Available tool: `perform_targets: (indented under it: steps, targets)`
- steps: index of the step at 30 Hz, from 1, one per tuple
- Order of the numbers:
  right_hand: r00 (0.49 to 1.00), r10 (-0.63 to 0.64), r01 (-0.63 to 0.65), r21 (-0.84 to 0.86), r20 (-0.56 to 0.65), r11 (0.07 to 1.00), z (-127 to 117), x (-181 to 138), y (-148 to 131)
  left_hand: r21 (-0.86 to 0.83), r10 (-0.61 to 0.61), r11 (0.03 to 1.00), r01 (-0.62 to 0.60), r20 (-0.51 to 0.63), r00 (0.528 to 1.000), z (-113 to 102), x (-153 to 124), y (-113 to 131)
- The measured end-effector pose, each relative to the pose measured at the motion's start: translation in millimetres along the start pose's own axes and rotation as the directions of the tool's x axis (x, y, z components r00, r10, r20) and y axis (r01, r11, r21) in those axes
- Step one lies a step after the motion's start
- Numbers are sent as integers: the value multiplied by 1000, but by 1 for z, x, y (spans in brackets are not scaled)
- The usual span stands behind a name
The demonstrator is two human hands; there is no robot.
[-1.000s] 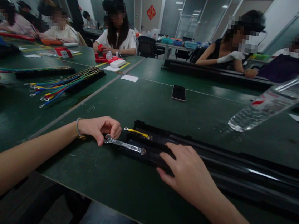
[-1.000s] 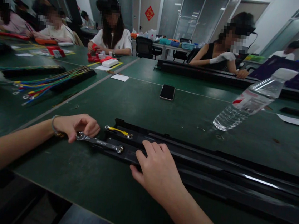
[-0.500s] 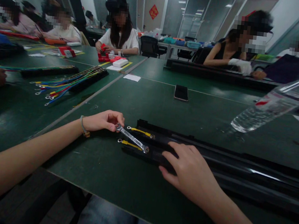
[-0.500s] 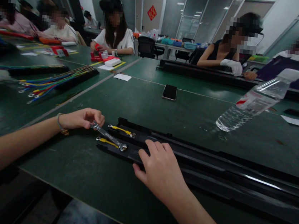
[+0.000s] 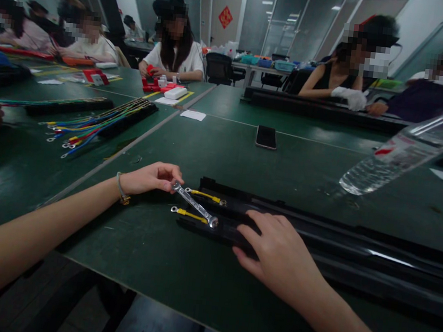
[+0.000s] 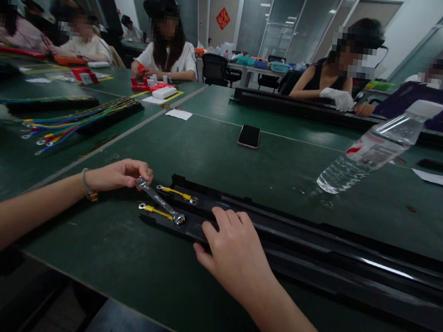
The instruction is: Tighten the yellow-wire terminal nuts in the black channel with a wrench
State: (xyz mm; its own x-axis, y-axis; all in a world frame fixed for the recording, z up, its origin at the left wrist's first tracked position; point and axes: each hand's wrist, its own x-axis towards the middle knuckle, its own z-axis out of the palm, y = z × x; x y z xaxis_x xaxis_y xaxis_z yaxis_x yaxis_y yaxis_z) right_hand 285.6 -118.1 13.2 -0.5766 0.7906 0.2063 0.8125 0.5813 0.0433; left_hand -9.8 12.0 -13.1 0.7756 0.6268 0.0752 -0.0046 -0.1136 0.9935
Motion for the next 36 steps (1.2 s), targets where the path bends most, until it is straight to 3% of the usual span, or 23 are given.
perform_targets:
  steps: [13,21,26,31,36]
  targets:
    - [1000,-4,4,-7,-7,1000,0,0,-1,-105,-33,993,55,200,979,12,-3,9]
    - [1000,-5,5,-11,-4,1000,0,1,0,-87,-60,992,87,275,960,14,-4,11]
    - [1000,-12,12,-4,-8,1000,1,0,0,-105,-17,994,40,213,977,12,-2,10]
    - [1000,-9,9,-15,-24,1000,1,0,0,-44,9,999,-6,64,998,7,-1,6]
    - [999,-16,15,-18,-30,1000,1,0,0,18,-28,999,30,-72,997,4,-1,3]
